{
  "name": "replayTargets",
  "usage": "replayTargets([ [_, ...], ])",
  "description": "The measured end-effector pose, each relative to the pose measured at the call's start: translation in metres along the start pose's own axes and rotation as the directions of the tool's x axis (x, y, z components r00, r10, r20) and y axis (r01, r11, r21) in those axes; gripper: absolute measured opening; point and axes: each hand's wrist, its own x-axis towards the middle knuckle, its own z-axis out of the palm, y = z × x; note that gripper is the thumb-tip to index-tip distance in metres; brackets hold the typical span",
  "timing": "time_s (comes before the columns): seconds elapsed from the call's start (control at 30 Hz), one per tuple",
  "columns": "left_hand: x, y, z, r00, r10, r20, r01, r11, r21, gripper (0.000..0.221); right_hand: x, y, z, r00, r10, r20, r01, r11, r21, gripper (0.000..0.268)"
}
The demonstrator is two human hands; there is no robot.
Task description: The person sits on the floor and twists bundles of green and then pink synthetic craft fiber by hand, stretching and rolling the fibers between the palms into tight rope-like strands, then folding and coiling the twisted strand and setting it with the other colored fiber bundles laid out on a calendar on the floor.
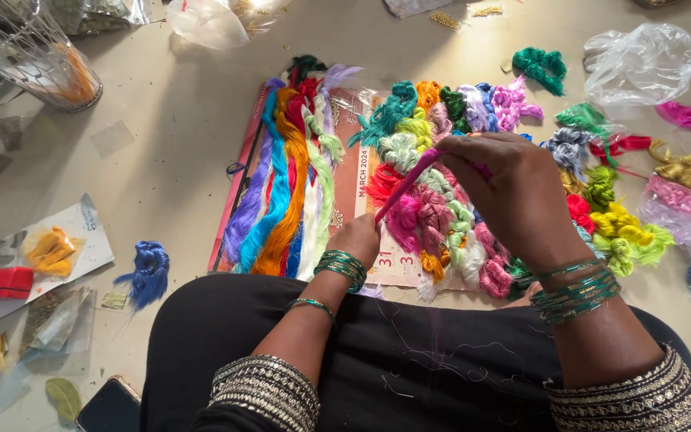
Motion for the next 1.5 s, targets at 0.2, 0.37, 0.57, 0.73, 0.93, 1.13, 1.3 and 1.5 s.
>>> replayTargets([
  [0.2, 0.019, -0.038, 0.045, 0.975, -0.059, 0.215, -0.006, 0.957, 0.291, 0.028, 0.0, 0.0, -0.007, 0.998, 0.054, -0.03, -0.055, 0.998, -0.023, 0.018],
  [0.37, 0.014, -0.022, 0.024, 0.99, 0.051, 0.128, -0.081, 0.968, 0.238, 0.021, -0.001, 0.005, -0.008, 0.999, 0.028, -0.037, -0.029, 0.999, -0.034, 0.018],
  [0.57, -0.031, 0.041, -0.071, 0.96, 0.112, -0.258, -0.149, 0.98, -0.129, 0.026, 0.002, -0.002, -0.005, 0.999, 0.046, 0.027, -0.046, 0.999, -0.022, 0.02],
  [0.73, -0.036, 0.047, -0.082, 0.782, 0.159, -0.603, -0.449, 0.814, -0.368, 0.019, 0.003, 0.001, 0.0, 0.993, 0.083, 0.079, -0.082, 0.997, -0.015, 0.02],
  [0.93, 0.016, -0.021, -0.058, 0.839, -0.148, -0.524, -0.349, 0.594, -0.725, 0.019, 0.003, 0.002, 0.004, 0.995, 0.058, 0.075, -0.058, 0.998, -0.009, 0.023],
  [1.13, -0.039, 0.043, -0.086, 0.702, 0.281, -0.654, -0.658, 0.607, -0.445, 0.016, 0.001, 0.004, 0.01, 0.993, 0.062, 0.099, -0.061, 0.998, -0.012, 0.022],
  [1.3, -0.058, 0.065, -0.082, 0.631, 0.453, -0.629, -0.609, 0.792, -0.041, 0.021, 0.001, 0.001, 0.011, 0.992, 0.05, 0.113, -0.047, 0.998, -0.032, 0.021],
  [1.5, -0.059, 0.065, -0.081, 0.74, 0.423, -0.522, -0.529, 0.846, -0.064, 0.018, 0.001, -0.001, 0.012, 0.994, 0.036, 0.105, -0.034, 0.999, -0.017, 0.02],
])
